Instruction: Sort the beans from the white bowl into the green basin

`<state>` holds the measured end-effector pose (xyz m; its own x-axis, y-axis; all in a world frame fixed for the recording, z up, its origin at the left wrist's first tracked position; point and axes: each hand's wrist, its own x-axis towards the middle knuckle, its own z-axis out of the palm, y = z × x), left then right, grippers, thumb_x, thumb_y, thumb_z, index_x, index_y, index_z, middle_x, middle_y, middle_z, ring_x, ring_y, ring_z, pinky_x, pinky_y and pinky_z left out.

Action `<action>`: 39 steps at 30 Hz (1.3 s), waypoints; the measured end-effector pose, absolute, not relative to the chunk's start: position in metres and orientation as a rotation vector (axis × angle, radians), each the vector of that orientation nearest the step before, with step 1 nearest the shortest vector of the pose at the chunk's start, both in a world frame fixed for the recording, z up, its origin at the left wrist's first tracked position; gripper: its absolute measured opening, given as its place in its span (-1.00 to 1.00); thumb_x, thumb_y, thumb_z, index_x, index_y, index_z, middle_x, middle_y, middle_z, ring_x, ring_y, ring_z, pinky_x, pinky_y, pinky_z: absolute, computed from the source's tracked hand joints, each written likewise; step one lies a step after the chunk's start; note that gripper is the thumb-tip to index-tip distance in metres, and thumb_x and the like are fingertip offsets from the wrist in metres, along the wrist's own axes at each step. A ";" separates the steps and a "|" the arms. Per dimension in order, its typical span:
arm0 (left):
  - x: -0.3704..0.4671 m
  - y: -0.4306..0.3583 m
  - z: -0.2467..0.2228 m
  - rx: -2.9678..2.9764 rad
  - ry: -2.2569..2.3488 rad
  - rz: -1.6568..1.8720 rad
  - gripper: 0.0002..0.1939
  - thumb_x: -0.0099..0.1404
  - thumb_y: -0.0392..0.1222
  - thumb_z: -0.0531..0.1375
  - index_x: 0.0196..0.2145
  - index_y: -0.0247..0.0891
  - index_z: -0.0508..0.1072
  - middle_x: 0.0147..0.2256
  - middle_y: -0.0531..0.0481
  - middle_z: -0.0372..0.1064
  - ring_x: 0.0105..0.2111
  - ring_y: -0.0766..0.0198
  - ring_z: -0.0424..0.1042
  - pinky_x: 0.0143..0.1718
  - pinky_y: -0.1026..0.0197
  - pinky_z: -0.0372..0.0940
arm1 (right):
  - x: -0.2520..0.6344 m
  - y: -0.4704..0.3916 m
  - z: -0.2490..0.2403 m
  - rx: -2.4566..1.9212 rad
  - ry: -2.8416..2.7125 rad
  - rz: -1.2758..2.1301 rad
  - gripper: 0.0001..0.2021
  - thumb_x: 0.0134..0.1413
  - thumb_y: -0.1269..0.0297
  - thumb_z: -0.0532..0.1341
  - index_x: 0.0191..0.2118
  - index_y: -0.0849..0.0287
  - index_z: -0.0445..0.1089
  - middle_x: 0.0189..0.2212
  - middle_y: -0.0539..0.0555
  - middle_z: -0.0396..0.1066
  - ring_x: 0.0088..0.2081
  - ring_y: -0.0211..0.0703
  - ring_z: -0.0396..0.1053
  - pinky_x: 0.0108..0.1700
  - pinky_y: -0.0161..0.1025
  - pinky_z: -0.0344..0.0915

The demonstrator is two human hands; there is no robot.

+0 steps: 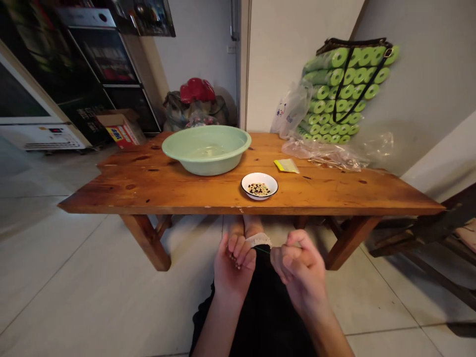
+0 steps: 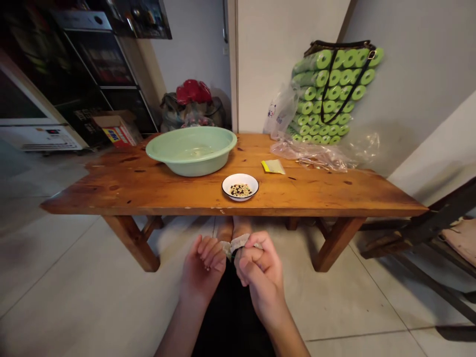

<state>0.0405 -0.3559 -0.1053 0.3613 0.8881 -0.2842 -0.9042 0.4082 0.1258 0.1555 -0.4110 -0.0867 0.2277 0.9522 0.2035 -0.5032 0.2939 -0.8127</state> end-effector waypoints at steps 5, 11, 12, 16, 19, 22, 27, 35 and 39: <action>0.049 -0.368 -0.043 -0.068 0.252 1.213 -0.53 0.42 -0.17 -0.12 -0.56 -0.29 0.37 -0.57 0.07 0.33 -0.54 0.43 0.38 -0.40 0.32 0.36 | 0.147 -0.437 -0.051 -0.667 -1.070 0.938 -0.91 0.21 0.34 0.16 -0.22 0.06 0.20 -0.65 -0.21 0.19 -0.56 -0.36 0.25 -0.12 -0.14 0.26; 0.049 -0.392 -0.039 -0.096 0.261 1.231 -0.41 0.45 -0.14 -0.26 -0.26 -0.16 0.58 -0.14 0.03 0.55 -0.07 0.34 0.48 -0.02 0.25 0.35 | 0.136 -0.452 -0.063 -0.765 -1.143 0.734 -0.92 0.21 0.43 0.11 -0.23 0.08 0.22 -0.62 -0.20 0.27 -0.54 -0.32 0.31 0.14 0.05 0.10; 0.049 -0.395 -0.040 -0.068 0.243 1.214 -0.41 0.45 -0.14 -0.27 -0.21 -0.15 0.57 -0.10 0.05 0.53 -0.03 0.35 0.46 0.02 0.27 0.33 | 0.135 -0.453 -0.064 -0.766 -1.146 0.715 -0.90 0.20 0.45 0.11 -0.23 0.09 0.23 -0.61 -0.19 0.27 -0.54 -0.32 0.32 0.14 0.06 0.10; 0.050 -0.402 -0.045 0.020 0.225 1.191 -0.44 0.44 -0.13 -0.26 -0.13 -0.12 0.55 0.00 0.09 0.46 0.06 0.37 0.37 0.11 0.30 0.23 | 0.135 -0.451 -0.066 -0.769 -1.103 0.709 -0.86 0.18 0.50 0.11 -0.21 0.10 0.24 -0.59 -0.17 0.29 -0.53 -0.31 0.31 0.11 0.08 0.11; 0.049 -0.400 -0.048 0.054 0.241 1.186 -0.45 0.43 -0.15 -0.24 -0.15 -0.11 0.56 0.00 0.08 0.46 0.08 0.35 0.36 0.12 0.29 0.22 | 0.135 -0.449 -0.069 -0.804 -1.063 0.731 -0.85 0.19 0.51 0.11 -0.20 0.09 0.25 -0.59 -0.17 0.28 -0.55 -0.34 0.27 0.03 -0.01 0.17; 0.048 -0.398 -0.051 0.053 0.244 1.167 -0.45 0.43 -0.15 -0.23 -0.18 -0.12 0.58 -0.04 0.08 0.50 0.05 0.34 0.39 0.10 0.29 0.25 | 0.135 -0.446 -0.073 -0.829 -1.034 0.795 -0.85 0.20 0.52 0.10 -0.23 0.09 0.25 -0.59 -0.16 0.25 -0.54 -0.35 0.27 -0.12 -0.15 0.23; 0.045 -0.396 -0.053 0.004 0.229 1.121 -0.43 0.43 -0.15 -0.24 -0.19 -0.17 0.58 -0.11 0.06 0.53 -0.01 0.35 0.44 0.05 0.31 0.30 | 0.135 -0.443 -0.074 -0.806 -0.991 0.870 -0.86 0.19 0.52 0.11 -0.25 0.10 0.24 -0.59 -0.13 0.22 -0.56 -0.36 0.23 -0.35 -0.27 0.23; 0.044 -0.395 -0.052 -0.053 0.299 1.089 -0.46 0.43 -0.13 -0.21 -0.23 -0.12 0.59 -0.14 0.07 0.55 0.00 0.35 0.43 0.07 0.29 0.28 | 0.135 -0.442 -0.076 -0.838 -0.994 0.861 -0.84 0.19 0.53 0.10 -0.22 0.10 0.24 -0.62 -0.15 0.23 -0.58 -0.35 0.22 -0.36 -0.26 0.22; 0.043 -0.395 -0.052 -0.051 0.279 1.105 -0.41 0.44 -0.14 -0.25 -0.24 -0.15 0.59 -0.15 0.06 0.56 -0.04 0.36 0.46 0.01 0.31 0.31 | 0.134 -0.443 -0.074 -0.840 -0.986 0.865 -0.84 0.18 0.54 0.10 -0.22 0.11 0.24 -0.61 -0.16 0.23 -0.57 -0.36 0.24 -0.29 -0.24 0.22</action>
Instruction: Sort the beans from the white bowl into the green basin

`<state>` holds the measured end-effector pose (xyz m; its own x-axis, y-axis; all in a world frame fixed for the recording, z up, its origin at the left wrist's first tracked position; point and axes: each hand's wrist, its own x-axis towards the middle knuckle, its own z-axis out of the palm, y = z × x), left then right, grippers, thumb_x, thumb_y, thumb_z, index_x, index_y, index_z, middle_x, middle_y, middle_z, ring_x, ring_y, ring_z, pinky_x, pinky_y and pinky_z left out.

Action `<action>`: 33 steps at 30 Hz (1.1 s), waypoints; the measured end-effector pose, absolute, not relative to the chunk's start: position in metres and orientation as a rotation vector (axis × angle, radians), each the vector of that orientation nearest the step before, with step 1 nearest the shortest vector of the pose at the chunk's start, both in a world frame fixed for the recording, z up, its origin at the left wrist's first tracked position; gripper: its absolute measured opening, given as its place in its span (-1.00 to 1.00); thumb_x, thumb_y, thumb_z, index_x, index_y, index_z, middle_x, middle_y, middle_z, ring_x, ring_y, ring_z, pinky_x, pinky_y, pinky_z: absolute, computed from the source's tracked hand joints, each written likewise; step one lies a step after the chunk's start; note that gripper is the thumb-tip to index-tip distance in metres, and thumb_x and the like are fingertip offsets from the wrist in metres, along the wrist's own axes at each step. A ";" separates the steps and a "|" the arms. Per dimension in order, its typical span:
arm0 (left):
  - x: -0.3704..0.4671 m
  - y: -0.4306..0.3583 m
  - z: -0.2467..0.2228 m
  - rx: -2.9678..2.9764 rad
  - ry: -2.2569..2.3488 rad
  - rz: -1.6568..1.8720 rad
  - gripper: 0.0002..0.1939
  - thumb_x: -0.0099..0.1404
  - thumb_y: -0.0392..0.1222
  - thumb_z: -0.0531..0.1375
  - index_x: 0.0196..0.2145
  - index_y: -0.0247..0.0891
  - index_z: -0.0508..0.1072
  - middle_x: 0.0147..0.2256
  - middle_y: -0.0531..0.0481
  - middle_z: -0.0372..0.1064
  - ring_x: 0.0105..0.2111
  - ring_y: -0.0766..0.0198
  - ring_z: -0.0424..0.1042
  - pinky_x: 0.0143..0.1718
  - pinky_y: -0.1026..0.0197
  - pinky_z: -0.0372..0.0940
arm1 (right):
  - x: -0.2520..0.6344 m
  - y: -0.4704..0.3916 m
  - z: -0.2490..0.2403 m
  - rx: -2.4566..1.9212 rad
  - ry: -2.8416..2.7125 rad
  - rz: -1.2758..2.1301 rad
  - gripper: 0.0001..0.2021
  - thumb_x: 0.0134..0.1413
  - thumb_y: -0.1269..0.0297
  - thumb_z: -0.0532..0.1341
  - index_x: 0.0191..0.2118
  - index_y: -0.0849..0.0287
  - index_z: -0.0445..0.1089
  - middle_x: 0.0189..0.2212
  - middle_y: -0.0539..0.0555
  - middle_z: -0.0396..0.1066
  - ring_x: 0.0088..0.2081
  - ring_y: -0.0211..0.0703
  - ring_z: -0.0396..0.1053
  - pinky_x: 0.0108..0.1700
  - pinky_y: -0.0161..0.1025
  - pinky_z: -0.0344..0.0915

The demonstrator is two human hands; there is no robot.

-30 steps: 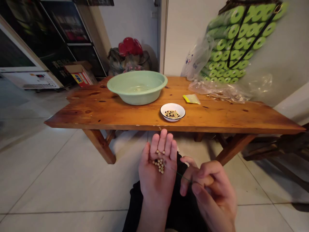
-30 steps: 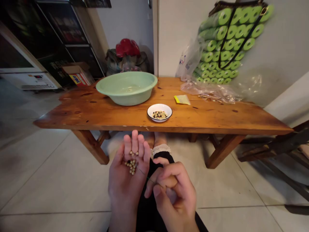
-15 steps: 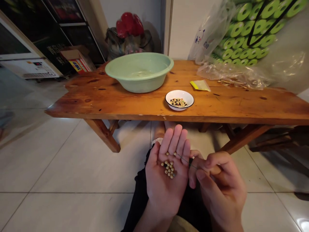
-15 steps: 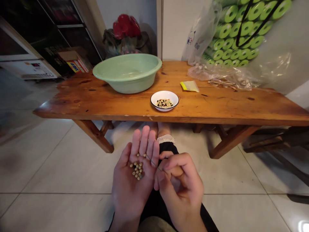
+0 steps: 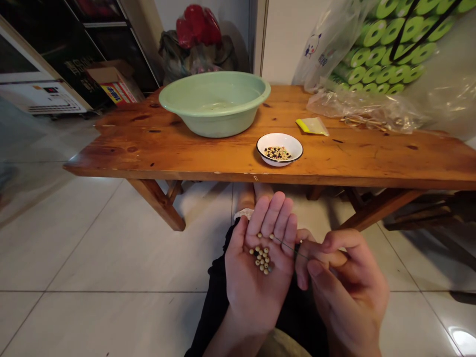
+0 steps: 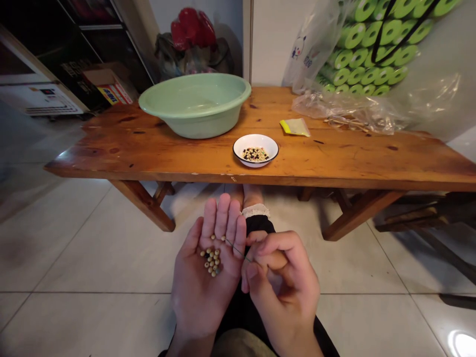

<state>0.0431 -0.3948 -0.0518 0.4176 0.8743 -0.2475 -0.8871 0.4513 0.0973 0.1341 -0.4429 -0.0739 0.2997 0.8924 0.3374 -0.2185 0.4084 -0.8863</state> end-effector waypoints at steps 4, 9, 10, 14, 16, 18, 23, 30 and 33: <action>0.043 -0.395 -0.051 -0.056 0.254 1.127 -0.39 0.44 -0.18 -0.27 -0.25 -0.21 0.59 -0.17 0.03 0.56 -0.07 0.35 0.48 0.00 0.30 0.34 | 0.133 -0.443 -0.072 -0.831 -0.985 0.868 -0.84 0.18 0.54 0.10 -0.22 0.11 0.24 -0.60 -0.16 0.23 -0.56 -0.37 0.25 -0.22 -0.20 0.21; 0.043 -0.396 -0.050 -0.070 0.215 1.133 -0.38 0.44 -0.19 -0.29 -0.22 -0.27 0.59 -0.17 -0.01 0.56 -0.09 0.33 0.49 -0.01 0.28 0.36 | 0.133 -0.443 -0.073 -0.832 -0.991 0.883 -0.83 0.19 0.54 0.09 -0.21 0.10 0.23 -0.60 -0.15 0.23 -0.56 -0.37 0.23 -0.34 -0.26 0.21; 0.043 -0.396 -0.050 -0.075 0.221 1.134 -0.38 0.44 -0.19 -0.28 -0.22 -0.27 0.59 -0.17 -0.01 0.56 -0.09 0.33 0.49 -0.01 0.28 0.36 | 0.133 -0.443 -0.073 -0.831 -0.997 0.889 -0.83 0.19 0.54 0.09 -0.21 0.10 0.23 -0.60 -0.15 0.23 -0.56 -0.37 0.23 -0.36 -0.27 0.21; 0.044 -0.396 -0.050 -0.076 0.236 1.136 -0.40 0.44 -0.19 -0.27 -0.22 -0.28 0.59 -0.17 -0.03 0.56 -0.08 0.31 0.49 0.00 0.27 0.36 | 0.133 -0.443 -0.073 -0.825 -1.004 0.907 -0.83 0.21 0.53 0.08 -0.19 0.09 0.24 -0.61 -0.14 0.24 -0.56 -0.37 0.22 -0.42 -0.31 0.22; 0.044 -0.396 -0.051 -0.071 0.233 1.137 -0.41 0.44 -0.19 -0.26 -0.22 -0.29 0.58 -0.16 -0.04 0.55 -0.08 0.30 0.49 0.00 0.26 0.36 | 0.133 -0.444 -0.074 -0.830 -0.998 0.910 -0.83 0.21 0.53 0.08 -0.20 0.09 0.24 -0.61 -0.13 0.24 -0.54 -0.37 0.22 -0.42 -0.33 0.24; 0.044 -0.396 -0.052 -0.066 0.226 1.133 -0.42 0.44 -0.19 -0.24 -0.22 -0.30 0.58 -0.15 -0.06 0.55 -0.07 0.29 0.48 0.01 0.25 0.35 | 0.133 -0.444 -0.074 -0.838 -0.999 0.910 -0.84 0.21 0.51 0.09 -0.20 0.08 0.24 -0.61 -0.13 0.25 -0.53 -0.36 0.23 -0.42 -0.35 0.26; 0.046 -0.397 -0.057 -0.061 0.213 1.107 -0.47 0.44 -0.17 -0.19 -0.19 -0.31 0.57 -0.14 -0.06 0.55 -0.06 0.28 0.48 0.03 0.24 0.34 | 0.138 -0.446 -0.069 -1.026 -1.050 0.880 -0.86 0.21 0.45 0.11 -0.19 0.04 0.24 -0.62 -0.14 0.20 -0.56 -0.39 0.19 -0.48 -0.42 0.22; 0.052 -0.394 -0.057 -0.028 0.327 1.225 -0.47 0.43 -0.18 -0.20 -0.18 -0.31 0.57 -0.11 -0.06 0.53 -0.06 0.27 0.48 -0.01 0.25 0.37 | 0.153 -0.448 -0.061 -1.436 -1.437 0.754 -0.83 0.20 0.36 0.08 -0.11 -0.03 0.20 -0.38 -0.04 0.32 -0.51 -0.36 0.28 -0.64 -0.48 0.13; 0.053 -0.394 -0.058 -0.010 0.354 1.232 -0.50 0.42 -0.17 -0.17 -0.14 -0.30 0.55 -0.08 -0.05 0.52 -0.05 0.27 0.47 -0.01 0.26 0.37 | 0.158 -0.448 -0.064 -1.537 -1.554 0.736 -0.81 0.21 0.34 0.05 -0.08 -0.05 0.16 -0.37 -0.03 0.34 -0.42 -0.28 0.35 -0.59 -0.45 0.23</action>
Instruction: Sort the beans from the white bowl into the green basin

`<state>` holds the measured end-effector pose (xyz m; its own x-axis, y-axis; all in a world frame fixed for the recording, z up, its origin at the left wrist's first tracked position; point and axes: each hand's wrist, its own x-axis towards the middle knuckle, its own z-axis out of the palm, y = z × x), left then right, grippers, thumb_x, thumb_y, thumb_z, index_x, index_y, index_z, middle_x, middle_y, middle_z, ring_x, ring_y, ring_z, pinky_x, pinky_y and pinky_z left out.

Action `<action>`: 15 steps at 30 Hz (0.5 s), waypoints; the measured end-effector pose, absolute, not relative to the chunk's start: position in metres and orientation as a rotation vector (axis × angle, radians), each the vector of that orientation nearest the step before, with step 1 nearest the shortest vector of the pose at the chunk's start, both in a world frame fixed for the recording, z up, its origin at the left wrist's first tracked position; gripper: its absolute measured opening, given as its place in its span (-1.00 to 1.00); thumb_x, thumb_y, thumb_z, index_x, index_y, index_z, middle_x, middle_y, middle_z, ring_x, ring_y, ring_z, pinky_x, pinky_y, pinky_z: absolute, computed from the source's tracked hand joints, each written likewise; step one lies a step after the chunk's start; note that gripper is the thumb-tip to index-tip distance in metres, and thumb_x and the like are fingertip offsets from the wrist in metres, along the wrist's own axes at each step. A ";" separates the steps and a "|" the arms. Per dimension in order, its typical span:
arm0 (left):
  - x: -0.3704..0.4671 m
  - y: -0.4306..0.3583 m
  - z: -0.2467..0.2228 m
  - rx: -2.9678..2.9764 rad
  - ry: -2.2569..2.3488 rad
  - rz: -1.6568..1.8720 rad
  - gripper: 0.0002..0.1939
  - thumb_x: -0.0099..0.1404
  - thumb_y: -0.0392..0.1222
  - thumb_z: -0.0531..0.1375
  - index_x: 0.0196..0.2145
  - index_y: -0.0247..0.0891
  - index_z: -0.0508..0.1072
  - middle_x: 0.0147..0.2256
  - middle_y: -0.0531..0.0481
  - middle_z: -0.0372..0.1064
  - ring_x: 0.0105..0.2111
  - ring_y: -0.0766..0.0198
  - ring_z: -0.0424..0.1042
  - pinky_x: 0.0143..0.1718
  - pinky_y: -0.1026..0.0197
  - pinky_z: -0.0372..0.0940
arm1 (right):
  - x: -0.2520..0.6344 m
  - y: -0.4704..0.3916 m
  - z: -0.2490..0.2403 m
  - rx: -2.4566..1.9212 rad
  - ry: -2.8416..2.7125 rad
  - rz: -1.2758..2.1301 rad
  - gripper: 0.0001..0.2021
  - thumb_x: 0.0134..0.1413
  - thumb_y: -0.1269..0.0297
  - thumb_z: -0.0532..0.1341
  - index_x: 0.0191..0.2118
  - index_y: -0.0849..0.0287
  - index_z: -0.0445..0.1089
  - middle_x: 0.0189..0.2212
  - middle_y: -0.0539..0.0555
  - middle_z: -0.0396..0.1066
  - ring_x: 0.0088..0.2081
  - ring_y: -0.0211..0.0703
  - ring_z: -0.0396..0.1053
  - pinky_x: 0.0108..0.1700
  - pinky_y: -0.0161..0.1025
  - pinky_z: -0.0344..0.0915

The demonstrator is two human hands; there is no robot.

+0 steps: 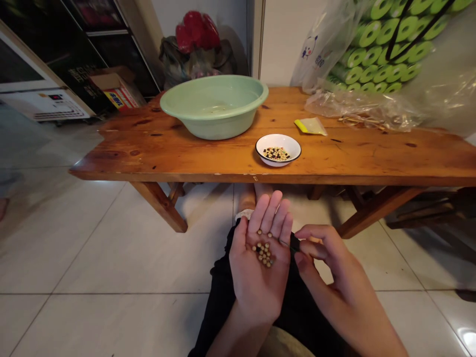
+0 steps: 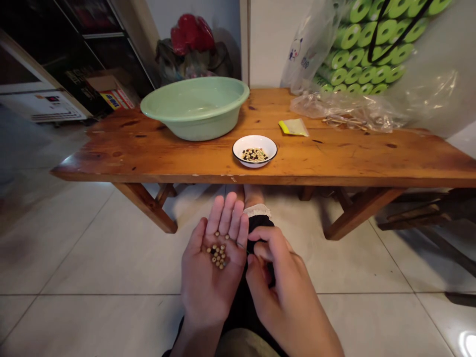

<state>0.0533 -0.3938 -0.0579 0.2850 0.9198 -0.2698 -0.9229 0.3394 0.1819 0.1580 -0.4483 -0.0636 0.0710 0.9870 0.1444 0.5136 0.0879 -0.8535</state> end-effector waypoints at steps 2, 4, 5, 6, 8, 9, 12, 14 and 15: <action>0.054 -0.395 -0.059 0.005 0.363 1.229 -0.53 0.42 -0.17 -0.15 -0.12 -0.29 0.54 -0.05 -0.05 0.50 -0.03 0.27 0.46 0.00 0.28 0.35 | 0.160 -0.448 -0.065 -1.576 -1.629 0.732 -0.79 0.20 0.35 0.04 -0.06 -0.06 0.14 -0.35 -0.03 0.37 -0.30 -0.23 0.39 -0.38 -0.35 0.38; 0.055 -0.396 -0.061 0.025 0.370 1.228 -0.55 0.42 -0.16 -0.13 -0.09 -0.28 0.53 -0.01 -0.04 0.47 0.00 0.27 0.44 0.02 0.28 0.33 | 0.161 -0.448 -0.066 -1.581 -1.687 0.750 -0.76 0.20 0.37 0.03 -0.04 -0.06 0.12 -0.27 -0.03 0.41 -0.17 -0.18 0.39 -0.17 -0.22 0.40; 0.056 -0.396 -0.062 0.035 0.372 1.230 -0.56 0.42 -0.15 -0.13 -0.07 -0.27 0.52 0.00 -0.04 0.46 0.01 0.27 0.42 0.03 0.28 0.32 | 0.162 -0.447 -0.067 -1.575 -1.701 0.767 -0.76 0.21 0.37 0.02 -0.03 -0.07 0.11 -0.24 -0.03 0.42 -0.13 -0.17 0.38 -0.12 -0.18 0.39; 0.056 -0.396 -0.063 0.045 0.371 1.230 -0.56 0.42 -0.15 -0.12 -0.06 -0.27 0.51 0.02 -0.04 0.45 0.03 0.27 0.41 0.05 0.28 0.31 | 0.162 -0.446 -0.067 -1.566 -1.704 0.788 -0.75 0.22 0.37 0.02 -0.02 -0.07 0.10 -0.22 -0.03 0.42 -0.12 -0.17 0.38 -0.11 -0.18 0.37; 0.057 -0.396 -0.065 0.058 0.374 1.225 -0.57 0.41 -0.13 -0.11 -0.03 -0.26 0.49 0.05 -0.04 0.42 0.06 0.26 0.38 0.08 0.27 0.28 | 0.162 -0.444 -0.067 -1.536 -1.698 0.815 -0.74 0.24 0.38 0.01 -0.01 -0.07 0.09 -0.20 -0.03 0.42 -0.14 -0.20 0.39 -0.12 -0.21 0.36; 0.057 -0.396 -0.065 0.056 0.381 1.217 -0.57 0.41 -0.12 -0.11 -0.02 -0.27 0.48 0.05 -0.05 0.42 0.07 0.26 0.37 0.09 0.27 0.27 | 0.163 -0.443 -0.068 -1.515 -1.692 0.826 -0.74 0.25 0.38 0.01 0.00 -0.07 0.08 -0.20 -0.03 0.42 -0.16 -0.21 0.39 -0.12 -0.22 0.35; 0.055 -0.394 -0.062 0.012 0.417 1.190 -0.57 0.42 -0.12 -0.11 -0.05 -0.29 0.50 0.03 -0.05 0.44 0.05 0.26 0.40 0.07 0.25 0.29 | 0.164 -0.440 -0.073 -1.426 -1.601 0.897 -0.74 0.26 0.37 0.03 0.02 -0.06 0.09 -0.23 -0.03 0.40 -0.19 -0.24 0.39 -0.12 -0.25 0.33; 0.054 -0.392 -0.059 -0.041 0.433 1.169 -0.55 0.42 -0.14 -0.13 -0.10 -0.29 0.52 -0.02 -0.05 0.48 0.01 0.27 0.43 0.04 0.25 0.32 | 0.165 -0.437 -0.078 -1.322 -1.461 0.989 -0.75 0.27 0.34 0.05 0.02 -0.05 0.11 -0.33 -0.05 0.38 -0.25 -0.26 0.39 -0.15 -0.25 0.32; 0.053 -0.390 -0.057 -0.066 0.442 1.160 -0.54 0.43 -0.15 -0.15 -0.11 -0.29 0.52 -0.04 -0.05 0.49 -0.01 0.27 0.44 0.03 0.25 0.33 | 0.166 -0.435 -0.082 -1.247 -1.375 1.040 -0.75 0.27 0.33 0.06 0.02 -0.04 0.11 -0.40 -0.07 0.36 -0.30 -0.26 0.38 -0.19 -0.26 0.33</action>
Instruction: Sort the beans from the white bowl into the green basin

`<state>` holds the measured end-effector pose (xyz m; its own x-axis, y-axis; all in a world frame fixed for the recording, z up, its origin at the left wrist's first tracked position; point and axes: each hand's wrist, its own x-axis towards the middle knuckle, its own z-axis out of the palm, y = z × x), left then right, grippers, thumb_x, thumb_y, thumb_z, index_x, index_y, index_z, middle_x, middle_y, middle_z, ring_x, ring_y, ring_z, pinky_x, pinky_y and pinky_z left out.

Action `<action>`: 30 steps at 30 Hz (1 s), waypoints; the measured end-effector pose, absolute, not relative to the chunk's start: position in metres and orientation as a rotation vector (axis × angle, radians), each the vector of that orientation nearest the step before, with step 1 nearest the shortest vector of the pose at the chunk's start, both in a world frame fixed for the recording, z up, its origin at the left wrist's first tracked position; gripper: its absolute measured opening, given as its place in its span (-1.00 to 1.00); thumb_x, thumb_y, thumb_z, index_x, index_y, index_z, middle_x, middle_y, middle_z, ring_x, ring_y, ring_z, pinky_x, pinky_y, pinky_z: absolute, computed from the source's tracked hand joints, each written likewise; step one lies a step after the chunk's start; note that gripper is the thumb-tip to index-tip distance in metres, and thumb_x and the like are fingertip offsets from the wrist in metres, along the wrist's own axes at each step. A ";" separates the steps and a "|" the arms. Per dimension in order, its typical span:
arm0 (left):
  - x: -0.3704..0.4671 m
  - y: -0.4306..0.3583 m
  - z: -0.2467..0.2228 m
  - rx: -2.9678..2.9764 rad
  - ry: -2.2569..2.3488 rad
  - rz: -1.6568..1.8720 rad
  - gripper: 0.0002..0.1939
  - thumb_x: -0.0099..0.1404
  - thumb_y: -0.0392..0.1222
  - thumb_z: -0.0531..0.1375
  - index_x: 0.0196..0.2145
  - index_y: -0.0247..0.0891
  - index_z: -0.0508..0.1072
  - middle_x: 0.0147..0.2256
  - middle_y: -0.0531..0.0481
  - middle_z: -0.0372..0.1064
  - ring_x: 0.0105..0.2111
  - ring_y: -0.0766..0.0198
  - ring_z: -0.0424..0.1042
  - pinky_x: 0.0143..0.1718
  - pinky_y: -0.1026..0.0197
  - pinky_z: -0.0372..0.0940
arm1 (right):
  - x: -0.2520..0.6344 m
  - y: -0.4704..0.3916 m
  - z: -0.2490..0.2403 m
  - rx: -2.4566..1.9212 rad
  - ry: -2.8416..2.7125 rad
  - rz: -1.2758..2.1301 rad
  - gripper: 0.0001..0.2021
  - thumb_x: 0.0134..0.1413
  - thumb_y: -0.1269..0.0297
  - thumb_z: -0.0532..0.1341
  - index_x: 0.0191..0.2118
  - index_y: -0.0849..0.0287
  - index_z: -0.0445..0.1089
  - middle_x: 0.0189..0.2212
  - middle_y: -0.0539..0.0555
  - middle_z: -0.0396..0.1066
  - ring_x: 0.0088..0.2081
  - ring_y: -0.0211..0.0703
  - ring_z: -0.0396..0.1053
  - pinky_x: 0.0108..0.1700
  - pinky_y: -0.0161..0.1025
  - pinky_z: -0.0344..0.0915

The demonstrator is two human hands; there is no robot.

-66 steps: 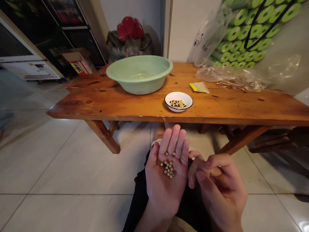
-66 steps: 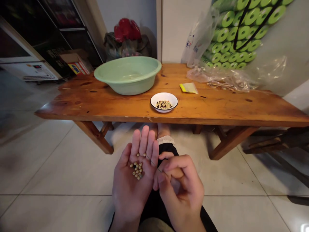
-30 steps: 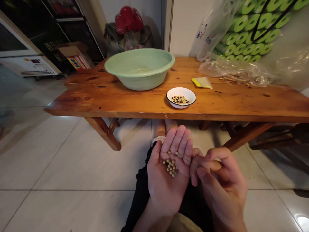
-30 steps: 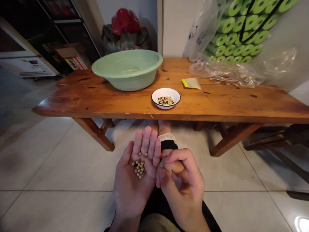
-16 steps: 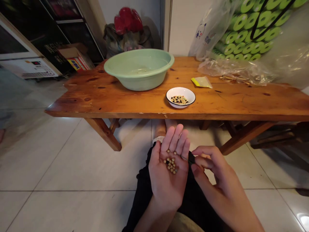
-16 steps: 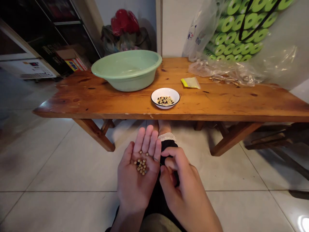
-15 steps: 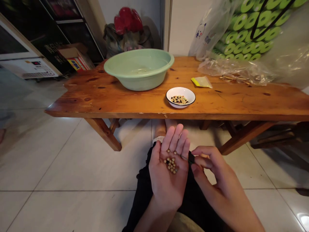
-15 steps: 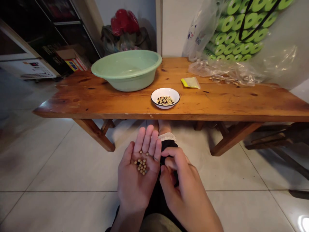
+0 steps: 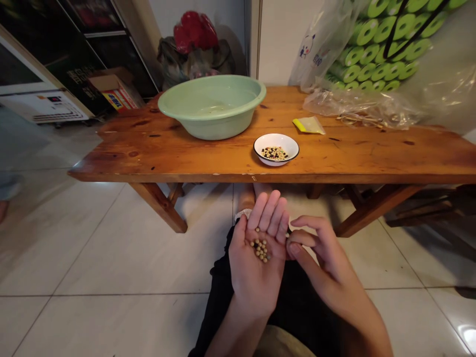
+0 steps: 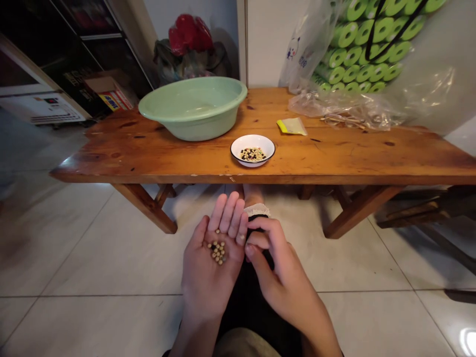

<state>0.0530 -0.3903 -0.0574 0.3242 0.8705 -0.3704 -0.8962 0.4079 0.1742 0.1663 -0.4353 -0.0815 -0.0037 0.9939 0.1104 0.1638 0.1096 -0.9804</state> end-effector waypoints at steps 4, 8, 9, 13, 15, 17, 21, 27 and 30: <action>0.050 -0.386 -0.054 -0.141 0.497 1.153 -0.53 0.43 -0.17 -0.17 -0.11 -0.30 0.51 -0.08 -0.07 0.52 -0.04 0.27 0.47 0.01 0.22 0.35 | 0.169 -0.425 -0.092 -0.926 -1.076 1.217 -0.69 0.24 0.32 0.11 0.07 -0.01 0.12 -0.54 -0.13 0.29 -0.47 -0.26 0.33 -0.31 -0.22 0.31; 0.050 -0.384 -0.054 -0.169 0.504 1.160 -0.55 0.43 -0.18 -0.17 0.01 -0.27 0.44 -0.05 -0.09 0.50 -0.01 0.26 0.45 0.03 0.19 0.34 | 0.168 -0.419 -0.096 -0.797 -0.855 1.322 -0.72 0.19 0.28 0.15 0.03 0.09 0.25 -0.59 -0.11 0.28 -0.52 -0.24 0.31 -0.37 -0.20 0.27; 0.050 -0.384 -0.055 -0.175 0.503 1.162 -0.55 0.43 -0.18 -0.18 0.03 -0.26 0.43 -0.05 -0.09 0.50 -0.01 0.26 0.45 0.02 0.19 0.35 | 0.168 -0.418 -0.095 -0.782 -0.809 1.339 -0.77 0.18 0.28 0.15 -0.04 0.11 0.30 -0.61 -0.11 0.26 -0.53 -0.24 0.30 -0.39 -0.21 0.26; 0.051 -0.383 -0.056 -0.200 0.537 1.163 -0.54 0.43 -0.21 -0.19 0.02 -0.29 0.43 -0.06 -0.10 0.51 -0.04 0.24 0.47 0.00 0.16 0.37 | 0.172 -0.409 -0.084 -0.783 -0.719 1.296 -0.92 0.16 0.33 0.07 -0.29 0.12 0.30 -0.67 -0.12 0.19 -0.60 -0.26 0.24 -0.48 -0.26 0.16; 0.051 -0.382 -0.056 -0.198 0.551 1.167 -0.55 0.43 -0.22 -0.18 0.03 -0.30 0.42 -0.06 -0.12 0.50 -0.04 0.23 0.47 0.01 0.14 0.37 | 0.179 -0.391 -0.074 -0.815 -0.740 1.150 -0.91 0.13 0.34 0.03 -0.36 0.11 0.24 -0.68 -0.13 0.14 -0.63 -0.28 0.17 -0.50 -0.28 0.13; 0.049 -0.380 -0.058 -0.188 0.544 1.179 -0.57 0.42 -0.23 -0.15 0.06 -0.30 0.40 -0.05 -0.13 0.49 -0.03 0.23 0.47 0.01 0.14 0.37 | 0.189 -0.361 -0.063 -0.893 -0.819 0.893 -0.90 0.11 0.33 0.00 -0.41 0.09 0.17 -0.65 -0.13 0.10 -0.64 -0.30 0.13 -0.50 -0.28 0.16; 0.045 -0.378 -0.061 -0.187 0.532 1.201 -0.55 0.42 -0.24 -0.17 0.12 -0.29 0.34 -0.03 -0.14 0.48 -0.03 0.23 0.47 0.01 0.13 0.37 | 0.206 -0.290 -0.052 -1.084 -1.052 0.448 -0.89 0.13 0.26 -0.04 -0.41 0.07 0.09 -0.63 -0.12 0.11 -0.57 -0.27 0.24 -0.40 -0.26 0.25; 0.042 -0.374 -0.064 -0.195 0.536 1.232 -0.56 0.41 -0.25 -0.14 0.14 -0.31 0.31 0.01 -0.18 0.45 0.00 0.20 0.44 0.03 0.11 0.36 | 0.205 -0.241 -0.066 -1.219 -1.278 0.258 -0.79 0.14 0.23 0.03 -0.48 0.13 0.25 -0.53 0.01 0.38 -0.39 -0.18 0.37 -0.17 -0.18 0.25; 0.042 -0.370 -0.066 -0.211 0.542 1.215 -0.55 0.41 -0.24 -0.15 0.15 -0.31 0.30 0.03 -0.19 0.43 0.00 0.20 0.44 0.06 0.11 0.33 | 0.204 -0.236 -0.074 -1.290 -1.365 0.193 -0.78 0.11 0.25 0.08 -0.50 0.16 0.35 -0.43 0.07 0.46 -0.26 -0.09 0.39 -0.08 -0.12 0.22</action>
<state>0.0416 -0.3700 -0.0662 0.2407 0.8305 -0.5023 -0.9285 0.3477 0.1300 0.2038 -0.2363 -0.0742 0.3005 0.7452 0.5953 0.5513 0.3736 -0.7460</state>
